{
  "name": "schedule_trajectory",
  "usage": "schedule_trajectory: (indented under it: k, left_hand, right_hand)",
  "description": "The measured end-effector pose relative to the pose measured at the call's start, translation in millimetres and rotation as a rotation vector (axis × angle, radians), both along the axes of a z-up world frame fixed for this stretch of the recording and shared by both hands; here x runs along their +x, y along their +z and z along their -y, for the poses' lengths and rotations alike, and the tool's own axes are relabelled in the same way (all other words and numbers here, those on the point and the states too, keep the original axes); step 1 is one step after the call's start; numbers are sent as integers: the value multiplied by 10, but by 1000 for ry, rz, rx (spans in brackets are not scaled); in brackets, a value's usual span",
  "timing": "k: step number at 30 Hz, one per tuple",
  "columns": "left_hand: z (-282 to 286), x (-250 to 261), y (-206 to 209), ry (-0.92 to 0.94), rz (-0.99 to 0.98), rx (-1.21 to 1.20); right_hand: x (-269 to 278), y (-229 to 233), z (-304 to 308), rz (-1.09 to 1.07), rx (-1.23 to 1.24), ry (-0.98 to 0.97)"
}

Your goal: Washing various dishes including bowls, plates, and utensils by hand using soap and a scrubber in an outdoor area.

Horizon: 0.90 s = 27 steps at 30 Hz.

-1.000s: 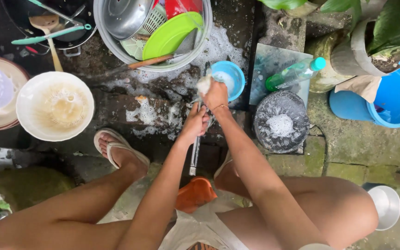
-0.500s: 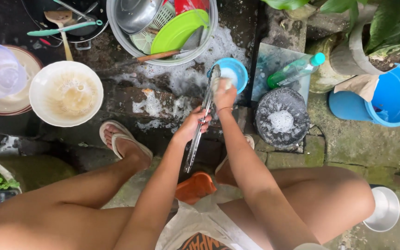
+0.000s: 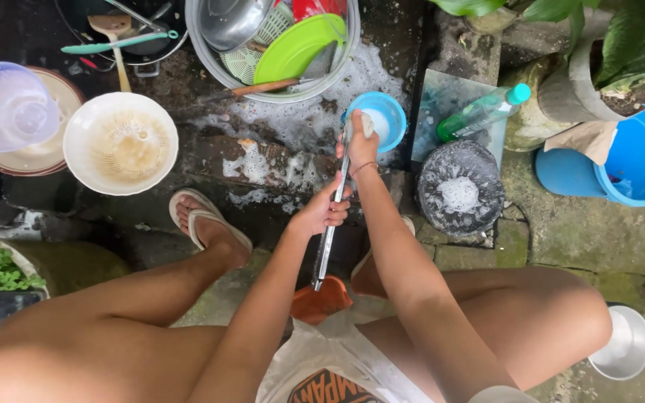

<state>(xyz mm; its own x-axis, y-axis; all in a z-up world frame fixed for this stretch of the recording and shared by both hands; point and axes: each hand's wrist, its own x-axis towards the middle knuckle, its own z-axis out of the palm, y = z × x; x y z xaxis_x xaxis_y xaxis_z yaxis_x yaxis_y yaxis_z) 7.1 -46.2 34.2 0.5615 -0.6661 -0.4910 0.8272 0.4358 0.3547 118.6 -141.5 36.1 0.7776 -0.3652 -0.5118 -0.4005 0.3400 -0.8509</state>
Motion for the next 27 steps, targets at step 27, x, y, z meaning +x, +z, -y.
schedule_trajectory:
  k: [27]
  left_hand:
    - [-279, 303, 210, 258, 343, 1020]
  right_hand:
    - [-200, -485, -60, 409, -1385, 674]
